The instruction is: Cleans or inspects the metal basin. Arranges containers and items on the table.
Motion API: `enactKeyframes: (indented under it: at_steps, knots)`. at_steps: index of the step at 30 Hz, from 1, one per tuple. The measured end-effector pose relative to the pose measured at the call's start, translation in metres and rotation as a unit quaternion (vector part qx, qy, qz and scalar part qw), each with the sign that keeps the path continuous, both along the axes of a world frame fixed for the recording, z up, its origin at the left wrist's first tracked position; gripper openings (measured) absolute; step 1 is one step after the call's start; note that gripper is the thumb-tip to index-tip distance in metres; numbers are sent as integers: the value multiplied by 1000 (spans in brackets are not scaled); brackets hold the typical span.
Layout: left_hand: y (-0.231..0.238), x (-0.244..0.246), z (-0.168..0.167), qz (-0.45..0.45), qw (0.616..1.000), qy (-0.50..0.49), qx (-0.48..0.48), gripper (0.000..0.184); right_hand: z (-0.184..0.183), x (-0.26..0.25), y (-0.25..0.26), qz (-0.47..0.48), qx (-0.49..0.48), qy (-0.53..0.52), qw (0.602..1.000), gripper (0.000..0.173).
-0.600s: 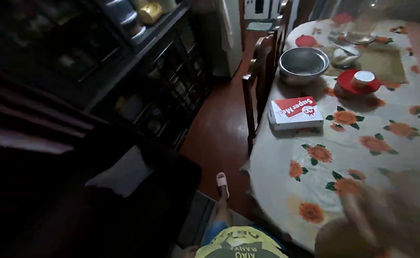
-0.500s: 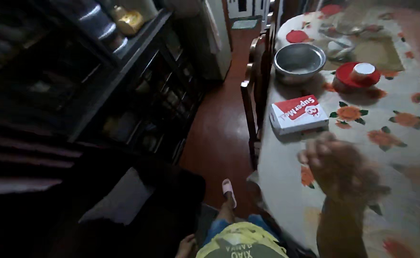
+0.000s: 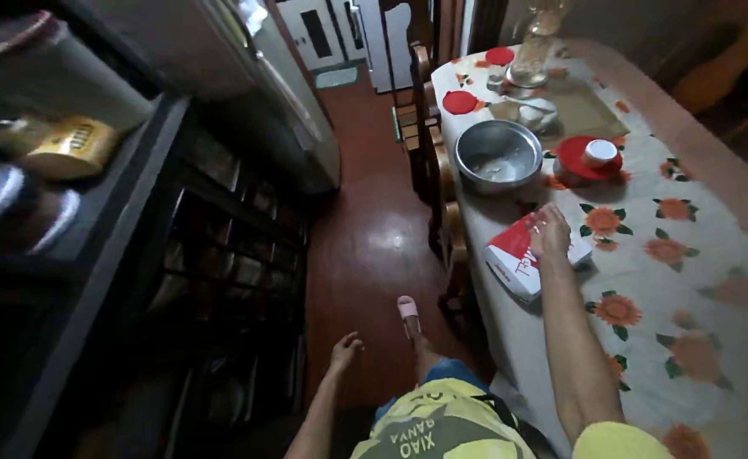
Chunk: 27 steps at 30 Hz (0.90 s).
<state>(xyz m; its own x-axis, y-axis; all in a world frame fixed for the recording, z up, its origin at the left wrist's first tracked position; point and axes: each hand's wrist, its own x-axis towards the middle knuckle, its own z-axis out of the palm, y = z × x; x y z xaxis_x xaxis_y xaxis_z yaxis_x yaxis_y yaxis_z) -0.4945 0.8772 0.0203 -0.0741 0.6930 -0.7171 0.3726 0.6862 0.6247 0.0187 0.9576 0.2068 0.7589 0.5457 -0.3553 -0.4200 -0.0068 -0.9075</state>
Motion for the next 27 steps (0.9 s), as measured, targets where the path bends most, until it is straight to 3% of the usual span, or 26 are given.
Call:
enactKeyframes:
  at_steps: [2,6,8,11,13,16,18,19,21,24,27]
  knots:
    - [39,12,-6,-39,999,-33,-7,40,-16,12,48,-29,-33,16,999,62]
    - [86,-8,-3,-10,997,-50,-61,42,-46,28,131,-54,-161,19,985,83]
    - [101,-34,-5,17,996,-29,-88,42,-65,31,156,-69,-164,55,982,76]
    - [116,-74,-12,104,986,48,-119,41,-74,30,182,-163,-57,125,977,48]
    - [123,-113,-58,107,979,81,-156,38,-68,36,193,-192,13,123,974,44]
    - [166,-182,-162,-29,973,79,-217,39,-39,45,205,-193,22,60,979,43]
    - [226,-202,-196,-144,978,81,-127,41,-6,49,215,-210,27,26,977,40]
    - [272,-191,-181,-172,978,68,-100,41,11,51,219,-223,31,10,974,40]
    - [404,-108,-83,-128,972,81,-182,40,38,57,229,-257,45,-20,965,43]
    - [577,-5,2,-152,985,59,57,40,72,61,246,-293,89,-73,949,59]
    - [724,117,107,-261,918,-38,297,42,111,50,271,-334,95,-118,930,61]
